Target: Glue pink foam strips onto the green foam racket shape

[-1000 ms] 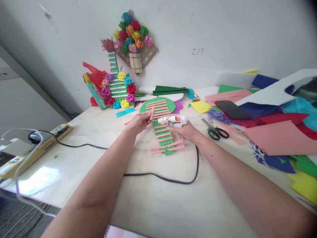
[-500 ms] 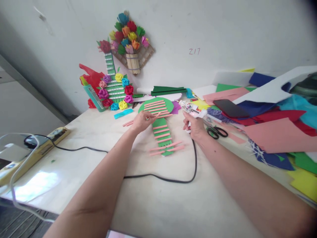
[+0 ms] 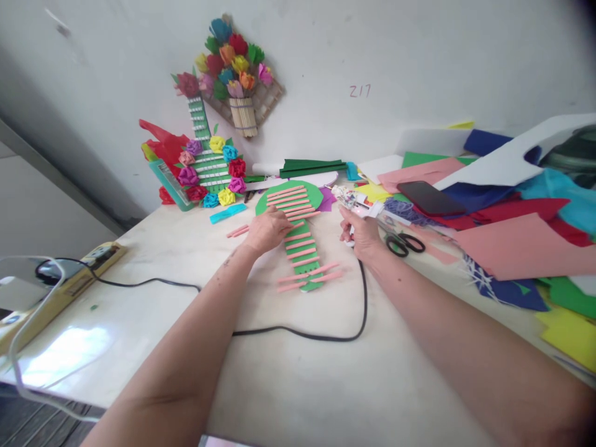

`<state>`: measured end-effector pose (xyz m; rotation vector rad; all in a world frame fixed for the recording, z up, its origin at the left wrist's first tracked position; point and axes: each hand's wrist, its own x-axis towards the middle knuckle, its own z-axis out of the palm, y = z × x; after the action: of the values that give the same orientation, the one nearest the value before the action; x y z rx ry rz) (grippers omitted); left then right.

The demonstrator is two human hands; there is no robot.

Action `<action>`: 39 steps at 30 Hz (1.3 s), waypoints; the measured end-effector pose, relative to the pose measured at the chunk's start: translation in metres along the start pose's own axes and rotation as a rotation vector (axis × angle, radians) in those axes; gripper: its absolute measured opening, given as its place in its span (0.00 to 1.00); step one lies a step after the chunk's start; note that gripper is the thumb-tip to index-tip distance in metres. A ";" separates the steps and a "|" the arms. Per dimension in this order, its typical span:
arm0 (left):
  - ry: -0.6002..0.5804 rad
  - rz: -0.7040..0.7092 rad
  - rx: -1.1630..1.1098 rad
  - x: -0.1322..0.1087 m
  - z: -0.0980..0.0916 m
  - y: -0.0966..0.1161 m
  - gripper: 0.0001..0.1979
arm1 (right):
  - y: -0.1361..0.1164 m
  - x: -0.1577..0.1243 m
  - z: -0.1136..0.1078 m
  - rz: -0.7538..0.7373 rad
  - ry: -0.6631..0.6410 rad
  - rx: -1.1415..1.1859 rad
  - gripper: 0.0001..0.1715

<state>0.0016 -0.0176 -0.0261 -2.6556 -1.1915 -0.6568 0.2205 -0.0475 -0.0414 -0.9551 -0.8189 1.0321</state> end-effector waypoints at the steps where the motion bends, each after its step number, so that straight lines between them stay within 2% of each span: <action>1: -0.001 0.018 0.047 0.000 0.000 0.000 0.11 | 0.000 0.000 0.000 0.003 0.004 0.001 0.19; 8: 0.002 0.076 0.161 0.001 0.000 0.003 0.12 | 0.000 0.001 -0.001 0.007 0.015 0.022 0.19; 20: 0.014 0.097 0.179 0.001 0.000 0.005 0.14 | 0.001 0.001 -0.001 0.017 0.006 0.034 0.18; 39: -0.030 0.105 0.216 0.001 0.002 0.005 0.14 | 0.001 0.001 -0.001 0.009 -0.004 0.019 0.18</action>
<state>0.0064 -0.0191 -0.0269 -2.5340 -1.0562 -0.4452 0.2211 -0.0468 -0.0428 -0.9419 -0.8076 1.0481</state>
